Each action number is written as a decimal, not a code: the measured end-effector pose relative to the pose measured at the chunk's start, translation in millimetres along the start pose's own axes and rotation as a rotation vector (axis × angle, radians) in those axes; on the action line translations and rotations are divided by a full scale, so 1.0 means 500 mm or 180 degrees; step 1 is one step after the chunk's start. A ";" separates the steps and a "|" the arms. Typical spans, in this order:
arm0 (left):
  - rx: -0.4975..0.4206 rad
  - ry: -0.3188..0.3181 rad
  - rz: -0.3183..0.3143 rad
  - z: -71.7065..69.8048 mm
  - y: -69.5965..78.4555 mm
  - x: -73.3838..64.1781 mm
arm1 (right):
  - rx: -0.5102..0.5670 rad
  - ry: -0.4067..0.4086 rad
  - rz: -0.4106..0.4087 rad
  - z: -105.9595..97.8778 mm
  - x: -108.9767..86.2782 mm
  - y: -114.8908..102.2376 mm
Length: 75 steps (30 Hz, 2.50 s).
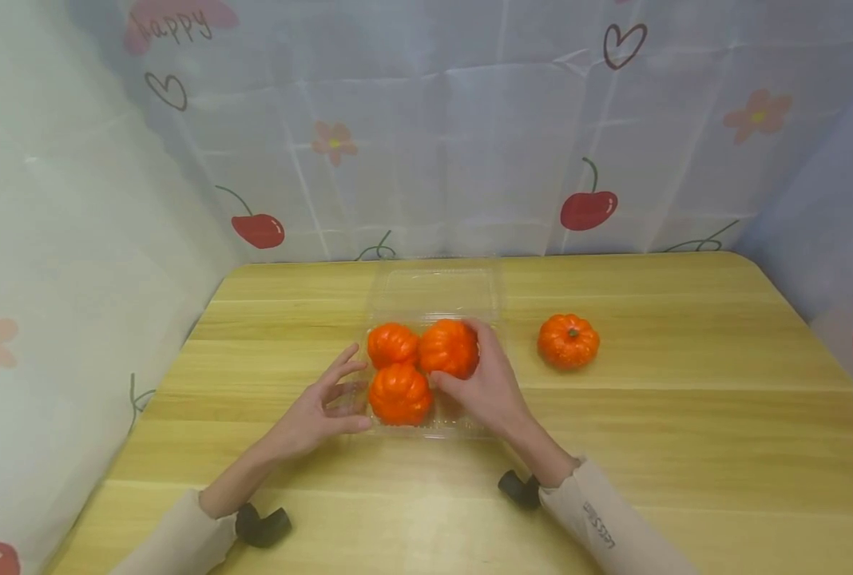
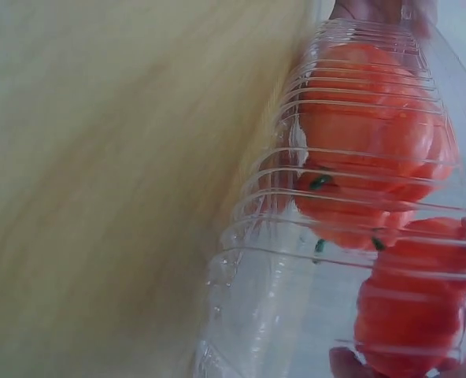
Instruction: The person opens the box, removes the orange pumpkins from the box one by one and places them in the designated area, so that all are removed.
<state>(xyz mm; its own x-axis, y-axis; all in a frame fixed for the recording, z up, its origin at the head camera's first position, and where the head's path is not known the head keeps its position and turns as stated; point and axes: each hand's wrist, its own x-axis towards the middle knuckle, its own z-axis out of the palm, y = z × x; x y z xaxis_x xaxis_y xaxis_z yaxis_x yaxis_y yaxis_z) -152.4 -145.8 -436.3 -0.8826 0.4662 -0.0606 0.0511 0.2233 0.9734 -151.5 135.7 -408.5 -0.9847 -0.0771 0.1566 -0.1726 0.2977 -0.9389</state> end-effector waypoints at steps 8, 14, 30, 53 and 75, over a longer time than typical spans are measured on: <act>0.0047 0.0014 -0.0004 0.002 0.006 -0.001 | -0.0090 0.0072 -0.0114 -0.005 -0.002 -0.001; 0.0023 0.0011 -0.0032 0.004 0.006 0.001 | -0.0103 0.0044 -0.0111 -0.012 -0.005 -0.010; -0.0022 -0.0026 0.0072 0.000 0.005 -0.002 | 0.0035 -0.0012 0.0012 -0.046 -0.032 -0.044; -0.0015 -0.0038 0.0164 0.002 0.006 -0.005 | 0.0377 0.0299 -0.0290 -0.094 -0.062 -0.039; 0.0030 -0.0043 0.0104 0.001 0.004 -0.005 | -0.0119 0.0381 -0.0328 -0.135 -0.091 -0.037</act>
<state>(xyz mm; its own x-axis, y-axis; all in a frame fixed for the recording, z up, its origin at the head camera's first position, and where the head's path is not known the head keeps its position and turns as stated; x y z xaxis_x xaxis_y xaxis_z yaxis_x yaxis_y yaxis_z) -149.8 -146.2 -434.3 -0.8740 0.4849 -0.0319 0.0841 0.2157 0.9728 -105.1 197.7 -377.5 -0.9573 0.0041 0.2890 -0.2716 0.3295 -0.9043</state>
